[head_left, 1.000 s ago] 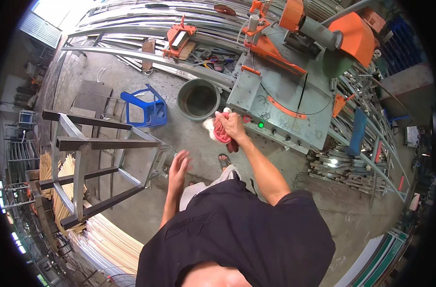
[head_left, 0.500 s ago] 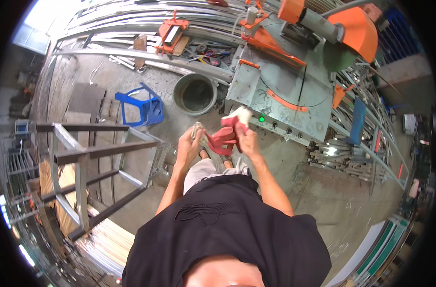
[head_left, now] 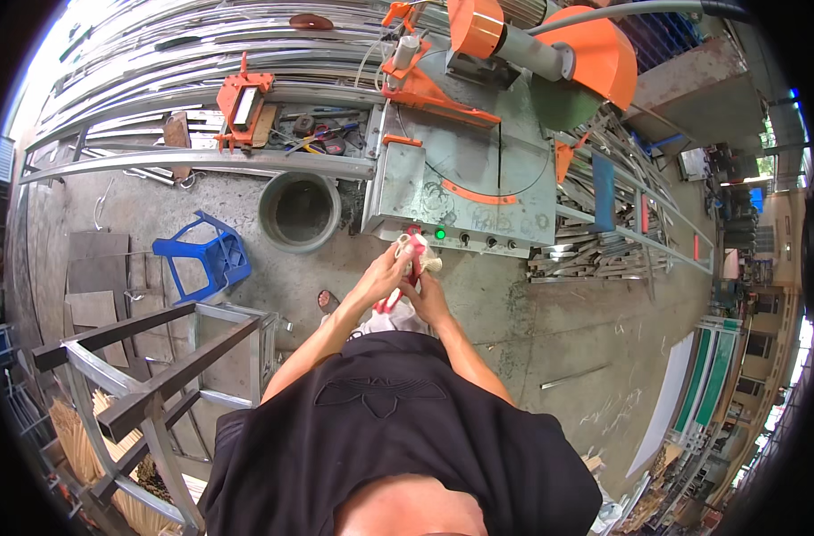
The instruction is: The person picks up several metal pipes from a cutting machine, places them onto a metal rack, and then moves the entire rack to a different area of the fabrication floor.
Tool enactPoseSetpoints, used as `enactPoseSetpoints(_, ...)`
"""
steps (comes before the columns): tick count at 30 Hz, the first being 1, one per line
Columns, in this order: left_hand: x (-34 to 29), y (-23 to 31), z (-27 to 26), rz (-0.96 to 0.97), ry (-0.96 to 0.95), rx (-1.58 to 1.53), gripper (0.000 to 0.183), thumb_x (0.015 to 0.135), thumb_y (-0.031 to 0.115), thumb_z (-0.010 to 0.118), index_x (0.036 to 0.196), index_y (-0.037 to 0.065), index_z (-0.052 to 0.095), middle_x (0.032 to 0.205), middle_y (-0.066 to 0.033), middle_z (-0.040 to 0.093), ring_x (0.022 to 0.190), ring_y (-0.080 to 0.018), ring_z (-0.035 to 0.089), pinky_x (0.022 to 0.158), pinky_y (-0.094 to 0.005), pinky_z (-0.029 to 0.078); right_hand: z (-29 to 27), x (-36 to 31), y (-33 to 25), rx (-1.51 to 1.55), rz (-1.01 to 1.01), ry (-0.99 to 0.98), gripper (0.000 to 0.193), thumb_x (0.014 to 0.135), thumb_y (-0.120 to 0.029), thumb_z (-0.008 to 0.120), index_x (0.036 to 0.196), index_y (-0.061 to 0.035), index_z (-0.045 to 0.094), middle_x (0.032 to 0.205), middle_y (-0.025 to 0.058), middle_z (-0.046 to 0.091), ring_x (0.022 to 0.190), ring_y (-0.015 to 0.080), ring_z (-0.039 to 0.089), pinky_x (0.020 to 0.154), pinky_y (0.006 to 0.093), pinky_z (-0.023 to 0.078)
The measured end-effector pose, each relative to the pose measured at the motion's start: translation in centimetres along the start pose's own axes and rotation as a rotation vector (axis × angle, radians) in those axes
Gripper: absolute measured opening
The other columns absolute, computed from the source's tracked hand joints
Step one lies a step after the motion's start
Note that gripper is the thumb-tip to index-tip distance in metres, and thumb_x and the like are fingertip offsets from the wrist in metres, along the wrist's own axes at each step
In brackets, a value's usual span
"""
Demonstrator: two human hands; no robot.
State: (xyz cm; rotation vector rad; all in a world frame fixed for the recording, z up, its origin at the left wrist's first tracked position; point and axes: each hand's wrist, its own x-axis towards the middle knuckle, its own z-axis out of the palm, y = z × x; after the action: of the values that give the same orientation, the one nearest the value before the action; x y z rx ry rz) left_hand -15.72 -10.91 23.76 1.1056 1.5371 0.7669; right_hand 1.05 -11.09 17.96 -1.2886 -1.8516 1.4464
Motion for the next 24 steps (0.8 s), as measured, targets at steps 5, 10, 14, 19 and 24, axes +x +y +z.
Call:
enactPoseSetpoints(5, 0.6, 1.7, -2.6, 0.001, -0.132, -0.099, 0.054, 0.108, 0.046, 0.051, 0.14, 0.002, 0.057, 0.116, -0.0114, 0.069, 0.107, -0.0173, 0.064, 0.095, -0.0355, 0.05, -3.6, 3.1, 4.1, 0.011, -0.014, 0.322, 0.028, 0.096, -0.022, 0.063, 0.112, 0.0003, 0.067, 0.091, 0.0209, 0.072, 0.085, 0.0356, 0.071, 0.078, 0.0472, 0.053)
enactPoseSetpoints(10, -2.1, -2.6, -8.5, -0.22, 0.154, 0.082, 0.064, 0.105, 0.051, 0.054, 0.141, -0.003, 0.057, 0.124, -0.022, 0.07, 0.115, -0.03, 0.068, 0.097, -0.0408, 0.052, -10.9, 9.4, 9.7, -0.24, 0.141, 0.459, 0.033, 0.094, -0.022, 0.056, 0.118, -0.0017, 0.065, 0.102, 0.0285, 0.072, 0.097, 0.0478, 0.069, 0.081, 0.0551, 0.053)
enactPoseSetpoints(14, -5.7, -9.6, -10.6, -0.439, 0.24, 0.712, 0.052, 0.101, 0.044, 0.06, 0.121, -0.004, 0.067, 0.109, -0.0294, 0.072, 0.105, -0.0409, 0.07, 0.091, -0.0468, 0.053, -11.1, 15.9, 12.5, -0.266, 0.116, 0.442, 0.031, 0.094, -0.022, 0.056, 0.114, -0.0003, 0.066, 0.099, 0.0281, 0.072, 0.095, 0.0478, 0.068, 0.082, 0.0553, 0.052)
enactPoseSetpoints(19, -10.0, -13.6, -10.4, -0.553, 0.316, 0.474, 0.046, 0.095, 0.037, 0.068, 0.119, -0.002, 0.07, 0.108, -0.0252, 0.074, 0.104, -0.0381, 0.071, 0.09, -0.0457, 0.054, -5.4, 20.7, 10.9, 0.476, 0.319, 0.066, 0.049, 0.104, -0.047, 0.057, 0.125, -0.0038, 0.068, 0.118, 0.0026, 0.066, 0.109, 0.0137, 0.059, 0.098, 0.0319, 0.046)
enactPoseSetpoints(24, -4.7, -12.5, -12.5, -0.463, 0.417, 0.228, 0.033, 0.094, 0.03, 0.071, 0.101, -0.002, 0.076, 0.083, -0.015, 0.076, 0.073, -0.02, 0.073, 0.069, -0.0376, 0.058, -9.6, 22.0, 12.4, 0.521, 0.395, -0.116, 0.063, 0.102, -0.062, 0.054, 0.132, -0.0074, 0.064, 0.121, 0.0002, 0.065, 0.11, 0.0126, 0.059, 0.099, 0.0321, 0.046)
